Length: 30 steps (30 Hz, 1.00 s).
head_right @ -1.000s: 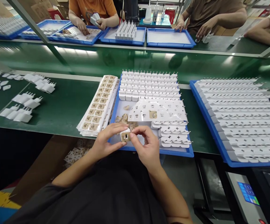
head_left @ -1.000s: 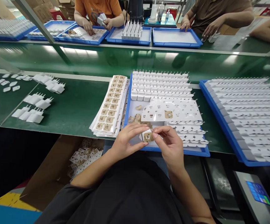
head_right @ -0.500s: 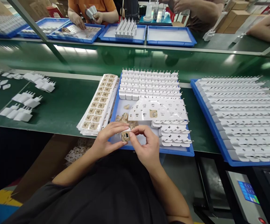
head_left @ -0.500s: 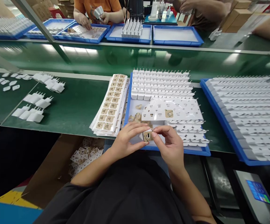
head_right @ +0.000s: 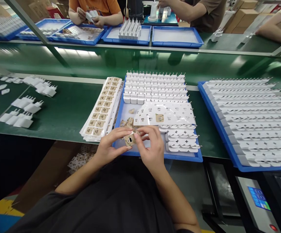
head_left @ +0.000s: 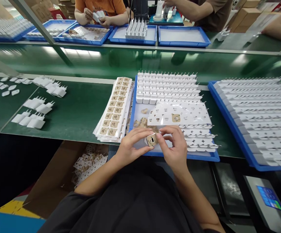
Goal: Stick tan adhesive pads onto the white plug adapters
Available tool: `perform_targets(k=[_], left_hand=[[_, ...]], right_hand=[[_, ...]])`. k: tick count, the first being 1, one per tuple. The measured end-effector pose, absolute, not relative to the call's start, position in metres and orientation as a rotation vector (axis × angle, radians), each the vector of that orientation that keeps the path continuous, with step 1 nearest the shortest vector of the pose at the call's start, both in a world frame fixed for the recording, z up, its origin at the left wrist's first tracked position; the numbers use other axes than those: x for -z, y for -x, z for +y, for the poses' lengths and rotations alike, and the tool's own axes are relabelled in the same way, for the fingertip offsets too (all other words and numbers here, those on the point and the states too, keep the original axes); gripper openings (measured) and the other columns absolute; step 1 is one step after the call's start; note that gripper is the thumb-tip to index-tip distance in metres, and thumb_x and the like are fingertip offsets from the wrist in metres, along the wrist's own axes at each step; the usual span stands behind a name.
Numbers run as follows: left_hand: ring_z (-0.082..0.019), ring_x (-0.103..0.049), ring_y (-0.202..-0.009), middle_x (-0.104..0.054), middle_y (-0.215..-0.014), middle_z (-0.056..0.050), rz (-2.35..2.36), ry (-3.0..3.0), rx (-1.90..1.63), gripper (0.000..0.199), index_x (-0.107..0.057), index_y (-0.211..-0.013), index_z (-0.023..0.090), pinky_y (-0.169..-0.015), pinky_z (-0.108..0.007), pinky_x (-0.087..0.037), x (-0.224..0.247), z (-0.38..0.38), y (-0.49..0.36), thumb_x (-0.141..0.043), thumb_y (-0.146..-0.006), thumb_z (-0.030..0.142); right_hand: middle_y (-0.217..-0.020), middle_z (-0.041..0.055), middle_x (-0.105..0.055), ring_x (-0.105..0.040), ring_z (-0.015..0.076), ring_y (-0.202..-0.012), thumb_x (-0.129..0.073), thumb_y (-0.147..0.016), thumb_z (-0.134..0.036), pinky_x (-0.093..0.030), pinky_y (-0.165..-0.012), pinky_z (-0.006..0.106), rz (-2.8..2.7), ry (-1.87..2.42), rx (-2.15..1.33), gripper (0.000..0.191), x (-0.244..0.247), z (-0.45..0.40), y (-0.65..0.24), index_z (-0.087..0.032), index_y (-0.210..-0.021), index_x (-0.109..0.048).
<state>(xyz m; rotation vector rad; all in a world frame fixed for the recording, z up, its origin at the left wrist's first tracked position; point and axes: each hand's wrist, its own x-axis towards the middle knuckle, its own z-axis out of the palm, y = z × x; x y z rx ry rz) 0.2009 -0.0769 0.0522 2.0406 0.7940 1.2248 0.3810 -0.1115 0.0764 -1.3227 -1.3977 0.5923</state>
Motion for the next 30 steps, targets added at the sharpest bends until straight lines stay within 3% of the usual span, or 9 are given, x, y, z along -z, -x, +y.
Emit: perform_targets(k=[3,6,12,16,24,30], left_hand=[[-0.026,-0.067,-0.120,-0.072,-0.124,-0.012,0.796,-1.943,-1.278,0.045,-0.064,-0.126,0.025,-0.105,-0.045,-0.054,-0.051,-0.078,-0.202,-0.080,-0.084,0.025],[-0.025,-0.066,-0.120,-0.071,-0.124,-0.012,0.788,-1.907,-1.326,0.044,-0.064,-0.124,0.024,-0.105,-0.044,-0.054,-0.050,-0.079,-0.204,-0.080,-0.084,0.024],[-0.026,-0.068,-0.116,-0.070,-0.122,-0.013,0.779,-1.972,-1.389,0.044,-0.063,-0.123,0.024,-0.099,-0.045,-0.057,-0.049,-0.078,-0.208,-0.081,-0.083,0.025],[-0.026,-0.067,-0.116,-0.069,-0.123,-0.011,0.751,-2.122,-1.447,0.046,-0.062,-0.124,0.027,-0.097,-0.047,-0.057,-0.049,-0.078,-0.210,-0.080,-0.083,0.021],[-0.025,-0.064,-0.120,-0.065,-0.126,-0.011,0.715,-2.169,-1.479,0.054,-0.059,-0.129,0.029,-0.096,-0.044,-0.058,-0.046,-0.078,-0.210,-0.079,-0.082,0.013],[-0.024,-0.066,-0.117,-0.066,-0.124,-0.010,0.734,-2.096,-1.492,0.052,-0.058,-0.129,0.029,-0.100,-0.046,-0.057,-0.047,-0.078,-0.208,-0.080,-0.083,0.018]], right_hand=[[-0.109,0.0049,-0.064,-0.065,0.0198,-0.104,-0.066,-0.093,-0.031,-0.061,-0.078,0.030,-1.276,1.168,-1.033,0.012,-0.073,-0.112,-0.383,-0.028,-0.105,-0.066],[-0.120,0.0048,-0.064,-0.064,0.0223,-0.115,-0.071,-0.089,-0.030,-0.060,-0.086,0.033,-1.191,1.038,-1.242,0.020,-0.069,-0.113,-0.382,-0.030,-0.109,-0.066],[-0.116,0.0042,-0.065,-0.062,0.0221,-0.116,-0.069,-0.088,-0.029,-0.057,-0.093,0.035,-1.101,0.996,-1.219,0.015,-0.063,-0.109,-0.375,-0.029,-0.104,-0.068],[-0.106,0.0032,-0.064,-0.062,0.0205,-0.107,-0.069,-0.087,-0.029,-0.056,-0.088,0.033,-1.056,1.006,-1.182,0.007,-0.064,-0.106,-0.368,-0.027,-0.092,-0.065],[-0.105,0.0022,-0.062,-0.062,0.0187,-0.100,-0.070,-0.086,-0.026,-0.054,-0.085,0.031,-0.972,0.937,-1.217,0.004,-0.064,-0.105,-0.361,-0.027,-0.088,-0.066],[-0.111,0.0036,-0.065,-0.062,0.0223,-0.112,-0.065,-0.087,-0.024,-0.053,-0.095,0.037,-0.999,0.956,-1.281,0.010,-0.064,-0.106,-0.367,-0.028,-0.093,-0.072]])
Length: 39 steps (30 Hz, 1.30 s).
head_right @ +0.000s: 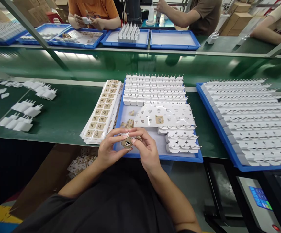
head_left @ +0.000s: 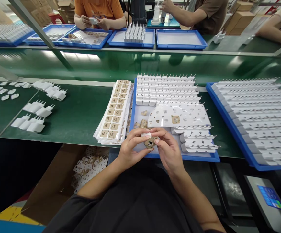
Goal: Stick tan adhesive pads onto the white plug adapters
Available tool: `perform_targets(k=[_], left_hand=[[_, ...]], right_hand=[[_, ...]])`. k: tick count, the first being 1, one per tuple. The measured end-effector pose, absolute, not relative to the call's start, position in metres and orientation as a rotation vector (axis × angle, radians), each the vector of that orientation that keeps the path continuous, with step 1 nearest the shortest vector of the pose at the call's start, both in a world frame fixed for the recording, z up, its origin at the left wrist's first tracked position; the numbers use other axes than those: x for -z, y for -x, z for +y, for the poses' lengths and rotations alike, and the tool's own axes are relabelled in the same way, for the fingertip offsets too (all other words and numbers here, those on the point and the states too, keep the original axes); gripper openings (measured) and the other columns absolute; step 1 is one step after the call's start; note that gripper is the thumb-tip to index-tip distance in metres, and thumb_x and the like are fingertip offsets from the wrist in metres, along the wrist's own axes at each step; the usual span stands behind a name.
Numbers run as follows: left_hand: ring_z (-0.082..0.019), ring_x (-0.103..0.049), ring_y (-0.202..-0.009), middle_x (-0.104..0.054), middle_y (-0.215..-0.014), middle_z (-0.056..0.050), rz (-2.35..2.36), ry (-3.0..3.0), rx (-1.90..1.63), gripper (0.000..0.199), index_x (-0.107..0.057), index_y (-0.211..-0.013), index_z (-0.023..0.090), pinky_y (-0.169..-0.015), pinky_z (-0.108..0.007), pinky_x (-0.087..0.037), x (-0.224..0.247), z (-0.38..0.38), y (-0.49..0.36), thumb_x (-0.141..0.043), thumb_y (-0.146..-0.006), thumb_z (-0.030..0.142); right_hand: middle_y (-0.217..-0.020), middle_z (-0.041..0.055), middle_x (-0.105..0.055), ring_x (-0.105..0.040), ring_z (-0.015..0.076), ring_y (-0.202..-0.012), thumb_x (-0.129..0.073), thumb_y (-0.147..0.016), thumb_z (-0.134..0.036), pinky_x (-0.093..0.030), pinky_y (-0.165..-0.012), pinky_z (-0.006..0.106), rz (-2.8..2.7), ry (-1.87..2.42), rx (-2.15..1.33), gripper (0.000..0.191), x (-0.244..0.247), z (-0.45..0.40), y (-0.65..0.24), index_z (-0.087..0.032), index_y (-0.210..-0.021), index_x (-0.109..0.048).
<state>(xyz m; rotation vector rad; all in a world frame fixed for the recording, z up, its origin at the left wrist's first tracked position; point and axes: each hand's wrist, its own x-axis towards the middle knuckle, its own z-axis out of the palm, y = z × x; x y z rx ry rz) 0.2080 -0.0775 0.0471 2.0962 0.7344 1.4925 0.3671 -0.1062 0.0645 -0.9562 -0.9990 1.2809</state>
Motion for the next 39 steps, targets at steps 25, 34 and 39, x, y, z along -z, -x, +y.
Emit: perform_targets(k=[25,34,39], left_hand=[[-0.019,-0.069,-0.100,-0.070,-0.115,-0.008,1.686,-1.742,-1.536,0.041,-0.062,-0.122,0.019,-0.081,-0.027,-0.063,-0.030,-0.039,-0.094,-0.071,-0.082,0.022],[-0.029,-0.060,-0.116,-0.066,-0.116,-0.012,2.484,-1.548,-1.243,0.029,-0.063,-0.108,0.018,-0.099,-0.043,-0.051,-0.013,0.039,0.068,-0.067,-0.079,0.018],[-0.038,-0.046,-0.126,-0.064,-0.114,-0.014,2.662,-1.497,-1.078,0.027,-0.062,-0.103,0.015,-0.107,-0.053,-0.037,-0.019,0.048,0.105,-0.071,-0.079,0.023]], right_hand=[[-0.106,0.0064,-0.074,-0.070,0.0201,-0.085,-0.059,-0.099,-0.029,-0.054,-0.082,0.035,-1.950,1.298,0.042,0.021,-0.033,-0.070,-0.398,-0.022,-0.117,-0.067],[-0.103,0.0065,-0.071,-0.067,0.0169,-0.074,-0.052,-0.103,-0.035,-0.053,-0.074,0.031,-2.010,1.137,-0.011,0.021,-0.022,-0.066,-0.397,-0.021,-0.104,-0.068],[-0.100,0.0054,-0.071,-0.065,0.0157,-0.071,-0.055,-0.101,-0.029,-0.054,-0.072,0.030,-1.964,1.207,-0.041,0.015,-0.025,-0.069,-0.395,-0.021,-0.103,-0.068]])
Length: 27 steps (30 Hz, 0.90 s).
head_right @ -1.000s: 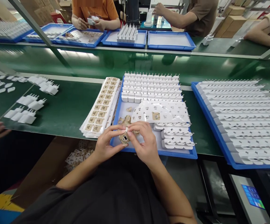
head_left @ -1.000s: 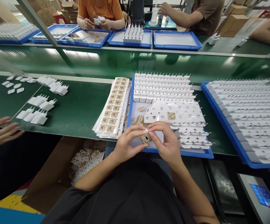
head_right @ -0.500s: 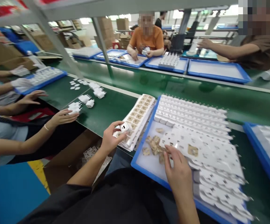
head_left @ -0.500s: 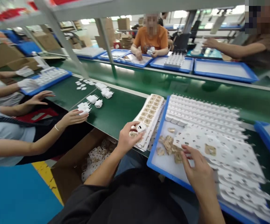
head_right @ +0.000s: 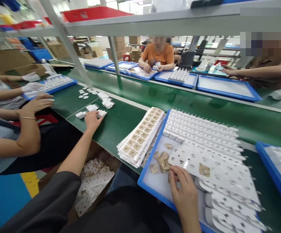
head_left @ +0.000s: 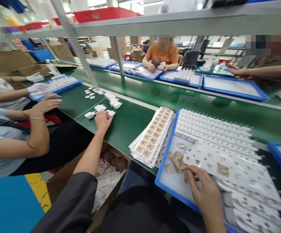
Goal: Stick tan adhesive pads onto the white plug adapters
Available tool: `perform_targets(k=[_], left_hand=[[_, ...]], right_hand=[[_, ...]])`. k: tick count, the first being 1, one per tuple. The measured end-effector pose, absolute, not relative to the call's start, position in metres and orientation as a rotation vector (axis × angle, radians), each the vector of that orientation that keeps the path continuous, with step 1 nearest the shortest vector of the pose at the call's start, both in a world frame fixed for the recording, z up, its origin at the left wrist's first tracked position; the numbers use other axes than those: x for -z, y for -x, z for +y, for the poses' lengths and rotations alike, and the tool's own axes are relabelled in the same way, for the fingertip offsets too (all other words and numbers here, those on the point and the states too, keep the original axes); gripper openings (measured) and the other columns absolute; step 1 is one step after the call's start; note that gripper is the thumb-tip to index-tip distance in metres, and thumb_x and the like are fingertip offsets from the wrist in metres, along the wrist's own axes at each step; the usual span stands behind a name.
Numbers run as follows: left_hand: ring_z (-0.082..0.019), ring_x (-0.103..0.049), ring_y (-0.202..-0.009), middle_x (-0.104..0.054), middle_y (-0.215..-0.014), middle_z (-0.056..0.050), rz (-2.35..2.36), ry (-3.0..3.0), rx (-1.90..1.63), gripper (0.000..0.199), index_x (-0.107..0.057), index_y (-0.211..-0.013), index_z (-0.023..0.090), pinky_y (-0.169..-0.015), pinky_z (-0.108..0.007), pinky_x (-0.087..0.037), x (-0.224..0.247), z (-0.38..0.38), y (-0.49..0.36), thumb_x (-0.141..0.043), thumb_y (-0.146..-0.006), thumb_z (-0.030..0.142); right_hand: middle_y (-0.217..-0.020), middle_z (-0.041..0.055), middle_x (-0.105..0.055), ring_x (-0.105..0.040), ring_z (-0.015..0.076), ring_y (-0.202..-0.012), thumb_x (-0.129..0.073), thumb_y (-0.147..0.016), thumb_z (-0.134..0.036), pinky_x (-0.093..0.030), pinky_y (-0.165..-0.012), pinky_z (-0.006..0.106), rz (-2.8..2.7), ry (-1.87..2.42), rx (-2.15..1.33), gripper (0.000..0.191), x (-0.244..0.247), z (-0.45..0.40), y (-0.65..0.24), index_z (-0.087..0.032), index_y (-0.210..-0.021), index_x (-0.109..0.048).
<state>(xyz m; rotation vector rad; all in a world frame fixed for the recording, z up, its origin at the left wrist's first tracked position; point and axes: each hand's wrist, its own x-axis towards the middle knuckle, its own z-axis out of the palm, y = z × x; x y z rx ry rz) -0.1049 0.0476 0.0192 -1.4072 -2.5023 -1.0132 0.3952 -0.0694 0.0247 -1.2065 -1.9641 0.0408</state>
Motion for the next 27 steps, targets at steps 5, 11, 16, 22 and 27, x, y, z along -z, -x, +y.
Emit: perform_targets(k=[5,11,16,22,27], left_hand=[[-0.047,-0.033,-0.134,-0.051,-0.131,-0.017,-2.503,1.387,0.956,0.041,-0.058,-0.118,0.007,-0.109,-0.065,-0.028,-0.022,0.051,0.114,-0.069,-0.085,0.029],[-0.032,-0.058,-0.115,-0.067,-0.121,-0.010,-2.257,1.942,1.049,0.043,-0.063,-0.123,0.018,-0.105,-0.048,-0.044,-0.041,0.063,0.028,-0.063,-0.090,0.045],[-0.026,-0.068,-0.108,-0.075,-0.117,-0.007,-1.860,2.821,1.195,0.037,-0.070,-0.114,0.022,-0.094,-0.037,-0.053,-0.069,0.050,-0.116,-0.058,-0.093,0.049],[-0.039,-0.060,-0.126,-0.067,-0.133,-0.018,-1.545,3.263,0.790,0.075,-0.055,-0.137,0.017,-0.101,-0.046,-0.049,-0.079,0.044,-0.252,-0.069,-0.080,0.065],[-0.043,-0.061,-0.119,-0.071,-0.116,-0.019,-1.704,3.250,0.744,0.077,-0.054,-0.134,0.015,-0.101,-0.049,-0.045,-0.082,0.044,-0.280,-0.082,-0.069,0.046]], right_hand=[[-0.095,0.0055,-0.072,-0.067,0.0177,-0.077,-0.056,-0.099,-0.021,-0.055,-0.071,0.030,-1.885,1.300,-0.030,0.012,-0.028,-0.077,-0.392,-0.020,-0.104,-0.067],[-0.110,0.0106,-0.071,-0.067,0.0259,-0.104,-0.055,-0.094,-0.011,-0.054,-0.094,0.043,-1.802,1.391,0.269,0.027,-0.044,-0.079,-0.409,-0.020,-0.117,-0.065],[-0.123,0.0164,-0.068,-0.063,0.0323,-0.117,-0.052,-0.094,-0.017,-0.051,-0.102,0.054,-1.734,1.547,0.296,0.037,-0.064,-0.080,-0.438,-0.017,-0.130,-0.059],[-0.126,0.0149,-0.067,-0.063,0.0299,-0.121,-0.052,-0.098,-0.023,-0.054,-0.102,0.050,-1.727,1.545,0.126,0.039,-0.080,-0.088,-0.445,-0.020,-0.136,-0.054],[-0.124,0.0149,-0.067,-0.063,0.0302,-0.120,-0.051,-0.099,-0.025,-0.054,-0.102,0.050,-1.758,1.581,0.080,0.033,-0.077,-0.090,-0.454,-0.020,-0.130,-0.058]])
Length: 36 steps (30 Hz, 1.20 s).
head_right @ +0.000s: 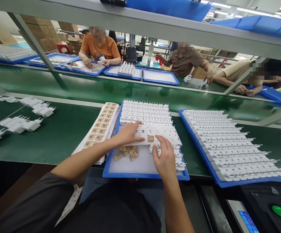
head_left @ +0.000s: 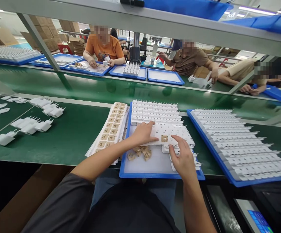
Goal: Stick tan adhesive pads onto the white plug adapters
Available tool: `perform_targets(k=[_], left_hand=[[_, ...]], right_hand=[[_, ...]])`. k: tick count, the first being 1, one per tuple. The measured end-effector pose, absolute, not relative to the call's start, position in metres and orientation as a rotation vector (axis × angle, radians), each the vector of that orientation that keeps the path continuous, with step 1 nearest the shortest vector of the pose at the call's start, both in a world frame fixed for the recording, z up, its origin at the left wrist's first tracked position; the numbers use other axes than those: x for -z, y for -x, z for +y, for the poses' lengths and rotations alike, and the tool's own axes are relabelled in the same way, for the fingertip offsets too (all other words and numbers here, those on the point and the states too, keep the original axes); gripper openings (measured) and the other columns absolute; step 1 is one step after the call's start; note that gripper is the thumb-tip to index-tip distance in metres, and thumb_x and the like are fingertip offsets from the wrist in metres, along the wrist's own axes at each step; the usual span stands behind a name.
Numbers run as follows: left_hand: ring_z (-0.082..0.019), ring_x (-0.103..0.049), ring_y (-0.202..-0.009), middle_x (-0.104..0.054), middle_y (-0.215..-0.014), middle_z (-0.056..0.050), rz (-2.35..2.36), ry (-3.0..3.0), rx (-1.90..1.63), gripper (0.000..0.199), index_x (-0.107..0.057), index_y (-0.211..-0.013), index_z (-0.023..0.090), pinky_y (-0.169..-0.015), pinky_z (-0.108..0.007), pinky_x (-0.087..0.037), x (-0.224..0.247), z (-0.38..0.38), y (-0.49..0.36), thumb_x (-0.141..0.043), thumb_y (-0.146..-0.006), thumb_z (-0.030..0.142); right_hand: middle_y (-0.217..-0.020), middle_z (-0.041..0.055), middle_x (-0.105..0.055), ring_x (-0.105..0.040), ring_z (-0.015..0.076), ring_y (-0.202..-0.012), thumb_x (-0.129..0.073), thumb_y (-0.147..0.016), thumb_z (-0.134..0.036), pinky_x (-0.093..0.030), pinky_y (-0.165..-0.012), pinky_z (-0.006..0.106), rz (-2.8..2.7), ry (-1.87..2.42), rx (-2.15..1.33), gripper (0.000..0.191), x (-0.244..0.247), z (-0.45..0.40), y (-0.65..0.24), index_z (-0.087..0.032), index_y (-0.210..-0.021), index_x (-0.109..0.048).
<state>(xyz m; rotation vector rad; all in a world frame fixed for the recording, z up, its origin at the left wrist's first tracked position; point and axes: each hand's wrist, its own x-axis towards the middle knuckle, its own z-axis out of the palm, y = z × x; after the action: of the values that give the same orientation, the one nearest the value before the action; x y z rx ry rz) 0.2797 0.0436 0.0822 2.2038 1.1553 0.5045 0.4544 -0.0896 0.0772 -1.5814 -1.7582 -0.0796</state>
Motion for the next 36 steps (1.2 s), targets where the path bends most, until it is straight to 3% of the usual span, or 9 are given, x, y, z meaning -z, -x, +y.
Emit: perform_targets(k=[3,7,11,15,24,29,32,36], left_hand=[[-0.037,-0.065,-0.110,-0.073,-0.106,-0.013,1.109,-2.118,-0.488,0.056,-0.061,-0.123,0.018,-0.095,-0.043,-0.047,-0.091,0.044,-0.279,-0.077,-0.072,0.035],[-0.023,-0.069,-0.082,-0.075,-0.091,-0.004,0.919,-1.998,-0.375,0.029,-0.070,-0.094,0.019,-0.071,-0.029,-0.049,-0.105,0.044,-0.282,-0.069,-0.077,0.041],[-0.013,-0.052,-0.059,-0.060,-0.066,0.002,0.778,-1.683,-0.346,0.034,-0.067,-0.081,0.017,-0.055,-0.024,-0.035,-0.113,0.042,-0.289,-0.069,-0.075,0.051],[-0.010,-0.039,-0.056,-0.047,-0.057,0.005,0.746,-1.565,-0.355,0.040,-0.064,-0.068,0.017,-0.053,-0.024,-0.025,-0.116,0.042,-0.297,-0.074,-0.069,0.056],[-0.013,-0.058,-0.062,-0.067,-0.066,0.000,0.665,-1.407,-0.288,0.031,-0.071,-0.069,0.018,-0.057,-0.024,-0.041,-0.126,0.041,-0.308,-0.079,-0.069,0.049],[-0.014,-0.061,-0.062,-0.072,-0.072,-0.002,0.669,-1.324,-0.260,0.030,-0.072,-0.073,0.018,-0.057,-0.024,-0.043,-0.123,0.041,-0.314,-0.079,-0.068,0.047],[-0.014,-0.059,-0.061,-0.071,-0.072,-0.003,0.702,-1.401,-0.302,0.035,-0.072,-0.076,0.017,-0.055,-0.024,-0.042,-0.122,0.047,-0.312,-0.076,-0.070,0.051],[-0.014,-0.059,-0.064,-0.071,-0.078,-0.003,0.714,-1.636,-0.480,0.045,-0.076,-0.094,0.017,-0.053,-0.021,-0.039,-0.135,0.052,-0.281,-0.072,-0.076,0.058]], right_hand=[[-0.122,0.0129,-0.069,-0.065,0.0285,-0.118,-0.050,-0.100,-0.024,-0.054,-0.101,0.048,-1.778,1.541,0.071,0.029,-0.076,-0.086,-0.459,-0.021,-0.125,-0.062],[-0.118,0.0109,-0.071,-0.066,0.0270,-0.113,-0.051,-0.100,-0.023,-0.055,-0.098,0.046,-1.771,1.466,0.163,0.027,-0.079,-0.077,-0.460,-0.024,-0.121,-0.068],[-0.112,0.0099,-0.073,-0.068,0.0264,-0.106,-0.055,-0.099,-0.024,-0.057,-0.094,0.046,-1.750,1.430,0.264,0.024,-0.086,-0.070,-0.462,-0.025,-0.116,-0.072],[-0.110,0.0085,-0.074,-0.068,0.0253,-0.102,-0.058,-0.098,-0.024,-0.057,-0.091,0.045,-1.743,1.414,0.286,0.018,-0.091,-0.069,-0.468,-0.026,-0.105,-0.075],[-0.104,0.0070,-0.074,-0.066,0.0242,-0.097,-0.061,-0.097,-0.025,-0.056,-0.087,0.043,-1.791,1.361,0.281,0.014,-0.102,-0.073,-0.485,-0.027,-0.096,-0.074],[-0.105,0.0086,-0.072,-0.067,0.0241,-0.099,-0.060,-0.096,-0.022,-0.055,-0.090,0.044,-1.767,1.293,0.251,0.009,-0.102,-0.078,-0.496,-0.024,-0.097,-0.069],[-0.104,0.0092,-0.071,-0.068,0.0238,-0.100,-0.061,-0.096,-0.025,-0.057,-0.089,0.044,-1.515,1.274,0.178,0.006,-0.096,-0.087,-0.504,-0.022,-0.096,-0.066],[-0.096,0.0083,-0.067,-0.069,0.0266,-0.094,-0.070,-0.089,-0.033,-0.059,-0.074,0.045,-0.977,1.189,0.078,0.012,-0.090,-0.101,-0.512,-0.022,-0.091,-0.065]])
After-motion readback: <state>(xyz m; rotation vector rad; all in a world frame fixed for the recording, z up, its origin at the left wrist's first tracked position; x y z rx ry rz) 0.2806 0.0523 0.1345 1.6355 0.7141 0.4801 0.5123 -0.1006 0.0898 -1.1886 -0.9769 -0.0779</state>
